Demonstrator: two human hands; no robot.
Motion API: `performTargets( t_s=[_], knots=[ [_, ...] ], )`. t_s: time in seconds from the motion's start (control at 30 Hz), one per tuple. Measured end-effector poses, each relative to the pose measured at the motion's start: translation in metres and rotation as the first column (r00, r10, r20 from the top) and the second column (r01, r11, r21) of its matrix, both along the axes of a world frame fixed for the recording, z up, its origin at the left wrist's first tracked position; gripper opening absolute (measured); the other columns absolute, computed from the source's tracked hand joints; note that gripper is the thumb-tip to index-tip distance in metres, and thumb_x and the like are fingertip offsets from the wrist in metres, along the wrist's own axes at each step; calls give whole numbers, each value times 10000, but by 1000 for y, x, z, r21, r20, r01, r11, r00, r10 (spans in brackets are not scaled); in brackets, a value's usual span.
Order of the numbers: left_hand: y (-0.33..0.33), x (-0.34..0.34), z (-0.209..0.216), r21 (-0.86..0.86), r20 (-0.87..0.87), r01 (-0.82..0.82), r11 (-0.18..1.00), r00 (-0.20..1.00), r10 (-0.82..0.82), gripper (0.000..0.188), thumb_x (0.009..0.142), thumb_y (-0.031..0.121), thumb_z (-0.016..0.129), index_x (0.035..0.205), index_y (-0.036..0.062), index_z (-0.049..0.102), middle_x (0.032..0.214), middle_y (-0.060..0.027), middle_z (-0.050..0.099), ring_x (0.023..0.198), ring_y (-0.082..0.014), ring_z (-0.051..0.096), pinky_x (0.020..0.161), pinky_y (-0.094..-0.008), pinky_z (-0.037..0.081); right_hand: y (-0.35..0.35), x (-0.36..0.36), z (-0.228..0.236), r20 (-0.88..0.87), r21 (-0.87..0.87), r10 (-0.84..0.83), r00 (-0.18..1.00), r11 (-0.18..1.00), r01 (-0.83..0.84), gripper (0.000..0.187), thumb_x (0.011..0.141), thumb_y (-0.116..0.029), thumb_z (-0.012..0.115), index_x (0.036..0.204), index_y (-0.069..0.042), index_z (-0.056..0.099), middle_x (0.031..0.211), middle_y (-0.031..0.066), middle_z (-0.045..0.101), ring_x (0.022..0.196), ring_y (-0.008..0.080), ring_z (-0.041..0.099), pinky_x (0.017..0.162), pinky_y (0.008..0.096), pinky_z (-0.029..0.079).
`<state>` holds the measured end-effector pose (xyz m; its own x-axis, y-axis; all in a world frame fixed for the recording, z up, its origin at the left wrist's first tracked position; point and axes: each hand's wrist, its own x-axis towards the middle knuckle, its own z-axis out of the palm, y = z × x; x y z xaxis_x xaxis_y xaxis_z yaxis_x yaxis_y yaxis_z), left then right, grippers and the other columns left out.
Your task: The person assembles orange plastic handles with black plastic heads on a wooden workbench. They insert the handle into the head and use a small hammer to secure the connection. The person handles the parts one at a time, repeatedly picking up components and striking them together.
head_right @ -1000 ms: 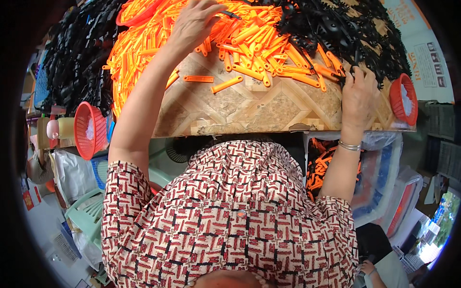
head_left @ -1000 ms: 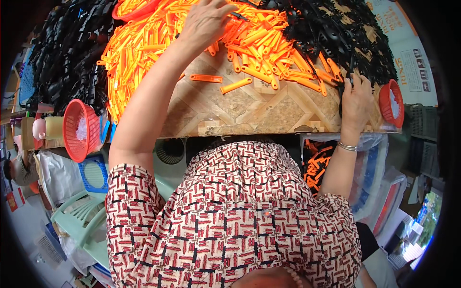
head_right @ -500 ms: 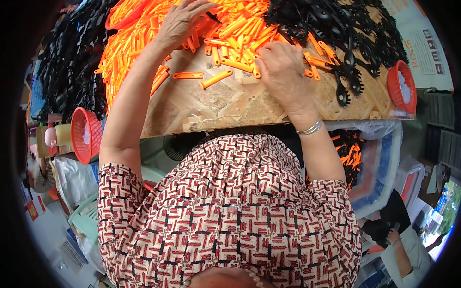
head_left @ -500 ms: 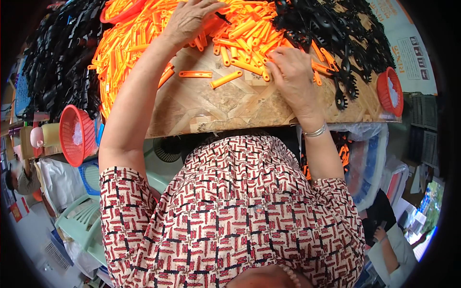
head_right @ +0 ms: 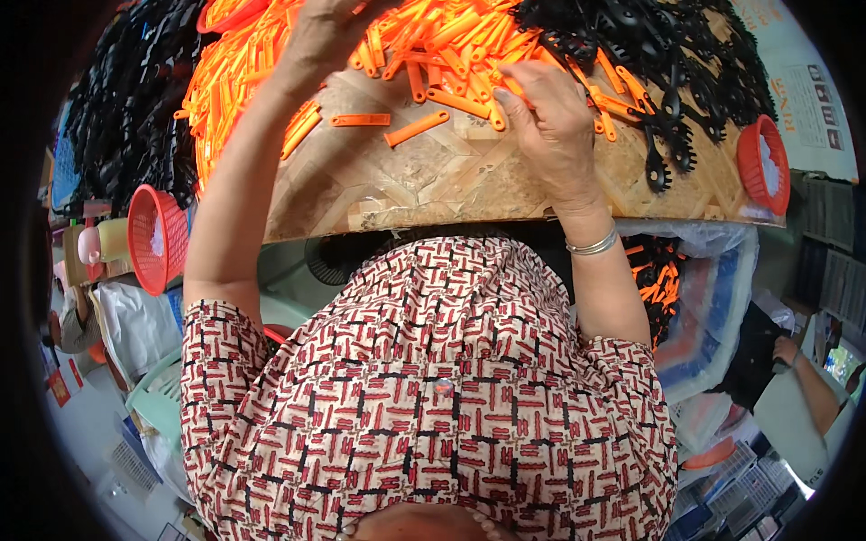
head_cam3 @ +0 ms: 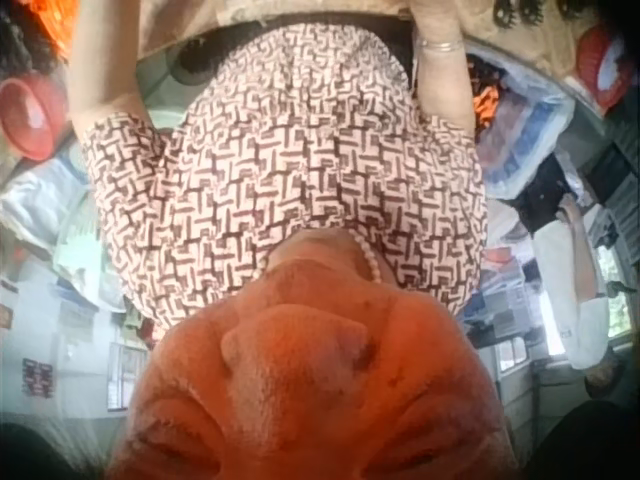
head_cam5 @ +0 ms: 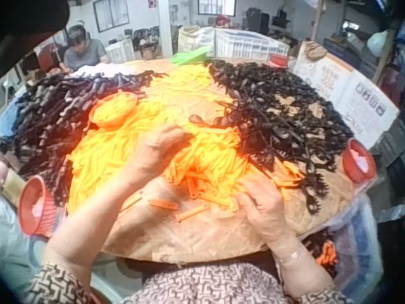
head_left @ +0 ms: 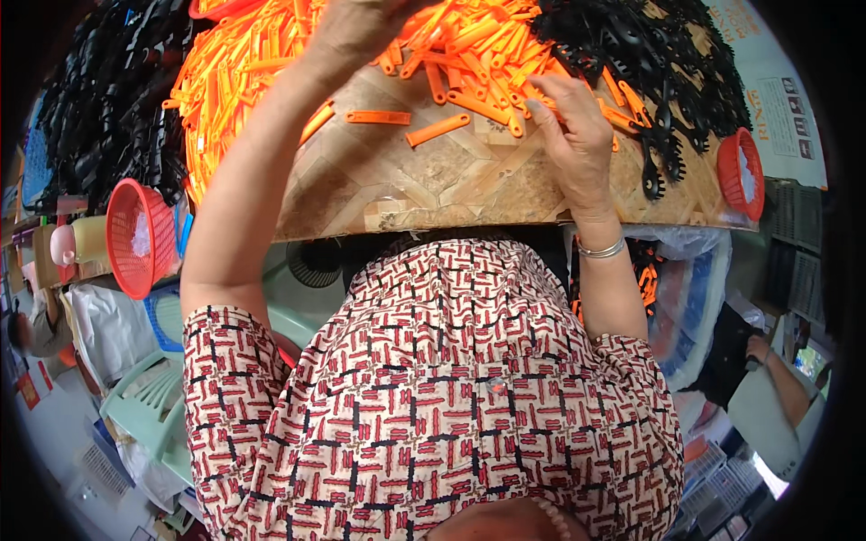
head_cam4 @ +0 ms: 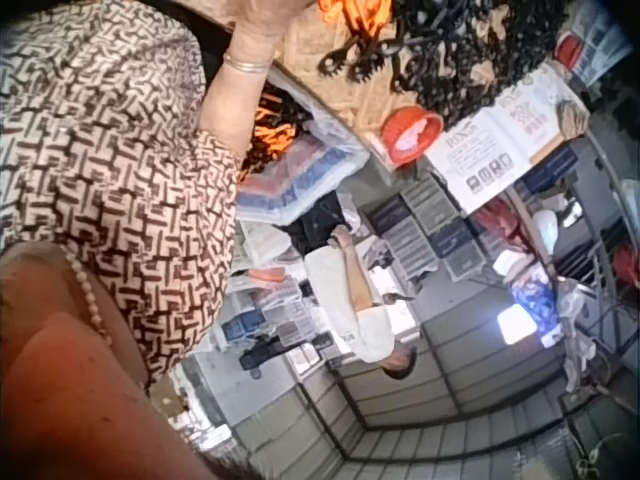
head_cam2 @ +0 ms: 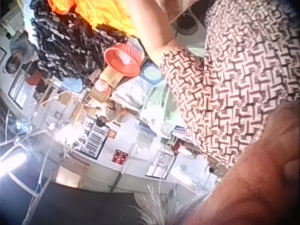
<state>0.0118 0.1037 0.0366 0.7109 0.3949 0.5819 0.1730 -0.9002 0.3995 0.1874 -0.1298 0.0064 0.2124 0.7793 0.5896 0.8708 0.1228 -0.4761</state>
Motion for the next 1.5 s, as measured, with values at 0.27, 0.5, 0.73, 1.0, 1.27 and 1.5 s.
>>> performTargets(
  t_s=[0.27, 0.5, 0.73, 1.0, 1.27, 1.5],
  knots=[
    [-120, -3, -45, -202, 118, 195, 960, 978, -173, 272, 876, 152, 771, 1128, 75, 704, 1063, -138, 700, 953, -316, 684, 797, -392, 553, 11, -19, -4, -553, 65, 272, 787, 956, -285, 280, 992, -108, 672, 1239, 20, 702, 1209, 133, 724, 1149, 221, 669, 1004, 323, 510],
    [-121, -54, -64, 153, -273, 66, 986, 962, -22, 416, 890, 298, 742, 1287, 205, 662, 1320, -27, 610, 1288, -271, 540, 996, -431, 454, -14, 8, -8, -900, 257, 240, 365, 967, -4, 238, 1076, -271, 584, 1020, -39, 587, 882, 150, 741, 817, 205, 736, 774, 294, 583],
    [-60, -120, -58, 347, -150, -308, 886, 914, 376, 225, 926, 205, 735, 1139, 132, 737, 1174, -37, 688, 1127, -261, 609, 903, -416, 462, -32, 10, -21, -884, 128, 104, 456, 991, 24, 248, 1056, -274, 629, 1036, -27, 625, 719, 46, 638, 637, 131, 604, 653, 249, 499],
    [-32, -28, -69, 326, -223, -318, 891, 890, 399, 489, 944, 395, 703, 1345, 123, 636, 1286, -87, 661, 1187, -305, 609, 978, -462, 475, -26, 2, -23, -818, -34, 11, 575, 997, -69, 151, 1032, -128, 657, 1125, -9, 657, 769, -12, 611, 680, 61, 560, 645, 208, 458],
    [-43, -63, -65, 192, -260, 114, 975, 964, -61, 436, 921, 196, 726, 1348, 149, 652, 1368, -80, 627, 1278, -318, 564, 1062, -434, 450, -27, 0, -27, -811, -87, -27, 585, 993, -75, 206, 1026, -123, 665, 1187, 6, 658, 783, -23, 636, 687, 33, 571, 629, 193, 459],
    [11, -30, -57, -71, -188, -259, 963, 952, 242, 449, 976, 384, 664, 1370, 172, 627, 1337, -123, 619, 1240, -356, 567, 1034, -491, 453, -23, 0, -27, -787, -141, -52, 615, 985, -97, 207, 1037, -131, 642, 1190, 8, 654, 812, -11, 636, 707, 40, 575, 647, 199, 475]
  ],
)
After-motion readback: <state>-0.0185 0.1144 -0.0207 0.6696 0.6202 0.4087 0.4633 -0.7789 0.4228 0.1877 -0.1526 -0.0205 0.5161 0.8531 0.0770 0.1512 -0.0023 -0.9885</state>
